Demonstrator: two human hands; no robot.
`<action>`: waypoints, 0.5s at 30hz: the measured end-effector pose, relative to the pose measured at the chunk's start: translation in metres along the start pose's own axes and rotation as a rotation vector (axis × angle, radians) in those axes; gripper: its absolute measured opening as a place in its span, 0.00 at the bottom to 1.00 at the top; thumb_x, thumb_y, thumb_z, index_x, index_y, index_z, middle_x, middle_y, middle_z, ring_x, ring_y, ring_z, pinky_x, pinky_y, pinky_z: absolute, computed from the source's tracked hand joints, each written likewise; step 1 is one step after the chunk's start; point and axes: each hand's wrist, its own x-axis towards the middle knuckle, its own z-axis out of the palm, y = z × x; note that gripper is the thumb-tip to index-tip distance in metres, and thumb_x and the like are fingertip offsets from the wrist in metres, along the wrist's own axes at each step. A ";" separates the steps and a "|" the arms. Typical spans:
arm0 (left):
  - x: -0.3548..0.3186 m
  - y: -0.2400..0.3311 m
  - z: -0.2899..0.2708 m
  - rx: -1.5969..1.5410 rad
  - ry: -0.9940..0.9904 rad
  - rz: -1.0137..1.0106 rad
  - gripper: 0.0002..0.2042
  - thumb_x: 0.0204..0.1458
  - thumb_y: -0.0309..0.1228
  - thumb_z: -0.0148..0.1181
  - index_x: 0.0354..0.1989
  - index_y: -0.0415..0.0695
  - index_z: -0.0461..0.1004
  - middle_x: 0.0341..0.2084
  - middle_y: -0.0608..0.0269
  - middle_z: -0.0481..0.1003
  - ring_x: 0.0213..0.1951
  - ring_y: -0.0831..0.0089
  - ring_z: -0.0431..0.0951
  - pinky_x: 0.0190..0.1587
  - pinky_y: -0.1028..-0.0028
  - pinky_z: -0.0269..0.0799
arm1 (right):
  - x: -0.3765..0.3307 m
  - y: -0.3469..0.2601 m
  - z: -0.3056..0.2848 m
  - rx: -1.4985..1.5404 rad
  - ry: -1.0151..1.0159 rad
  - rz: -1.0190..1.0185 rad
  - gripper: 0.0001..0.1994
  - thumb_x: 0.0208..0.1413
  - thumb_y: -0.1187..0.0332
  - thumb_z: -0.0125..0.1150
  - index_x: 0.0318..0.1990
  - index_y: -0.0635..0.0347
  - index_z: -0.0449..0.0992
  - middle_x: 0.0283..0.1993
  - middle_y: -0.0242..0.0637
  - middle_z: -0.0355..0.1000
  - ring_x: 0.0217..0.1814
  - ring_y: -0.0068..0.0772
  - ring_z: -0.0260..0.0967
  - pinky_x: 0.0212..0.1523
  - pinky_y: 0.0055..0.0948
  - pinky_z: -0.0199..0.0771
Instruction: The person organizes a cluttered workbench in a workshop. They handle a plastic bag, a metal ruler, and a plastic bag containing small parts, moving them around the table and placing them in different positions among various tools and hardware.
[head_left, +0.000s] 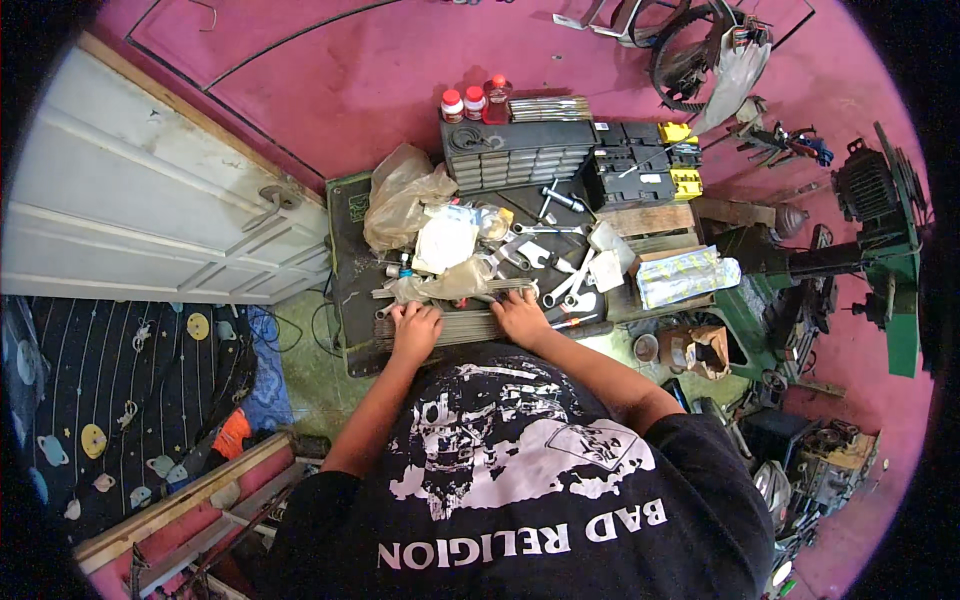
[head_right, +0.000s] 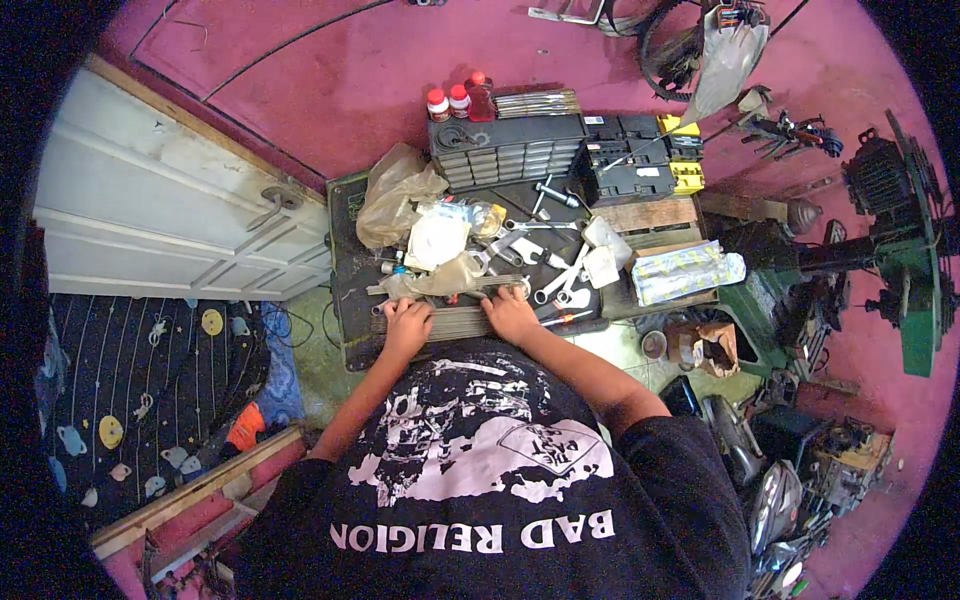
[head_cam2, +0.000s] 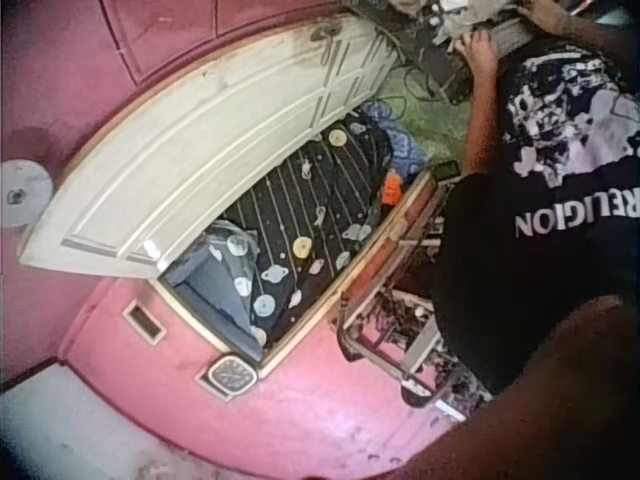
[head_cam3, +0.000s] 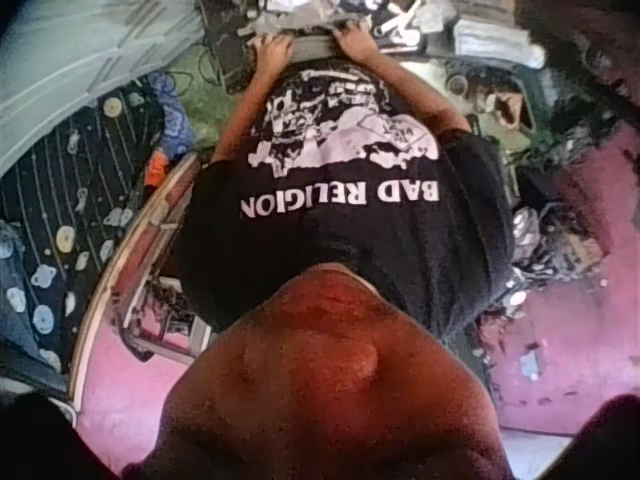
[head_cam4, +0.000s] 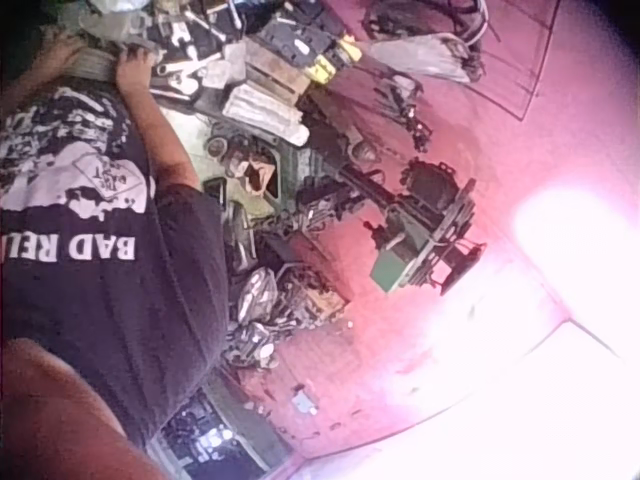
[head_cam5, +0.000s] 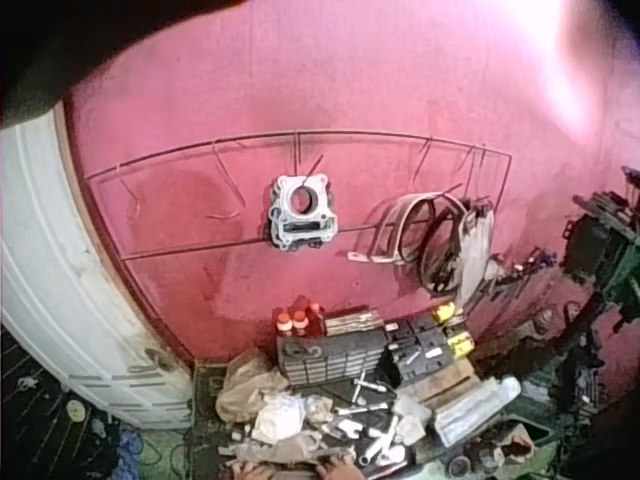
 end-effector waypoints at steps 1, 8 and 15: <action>0.002 0.003 0.000 0.016 -0.014 -0.004 0.08 0.46 0.33 0.64 0.35 0.49 0.78 0.33 0.68 0.77 0.46 0.67 0.71 0.52 0.54 0.57 | -0.001 0.002 0.004 -0.008 0.003 0.001 0.15 0.59 0.64 0.48 0.49 0.57 0.75 0.40 0.36 0.77 0.55 0.39 0.65 0.58 0.48 0.58; 0.002 0.009 0.007 0.161 -0.107 -0.023 0.10 0.46 0.32 0.64 0.38 0.51 0.81 0.35 0.67 0.74 0.46 0.65 0.69 0.51 0.55 0.56 | 0.006 -0.002 0.007 0.004 -0.063 0.080 0.13 0.60 0.65 0.48 0.44 0.61 0.77 0.35 0.37 0.78 0.54 0.40 0.67 0.58 0.51 0.57; 0.010 0.012 0.009 0.132 -0.150 -0.101 0.08 0.46 0.32 0.62 0.35 0.51 0.82 0.36 0.65 0.73 0.46 0.64 0.69 0.50 0.56 0.56 | 0.010 -0.003 0.003 -0.032 -0.030 0.062 0.12 0.59 0.67 0.48 0.42 0.61 0.77 0.35 0.38 0.78 0.53 0.42 0.68 0.59 0.53 0.56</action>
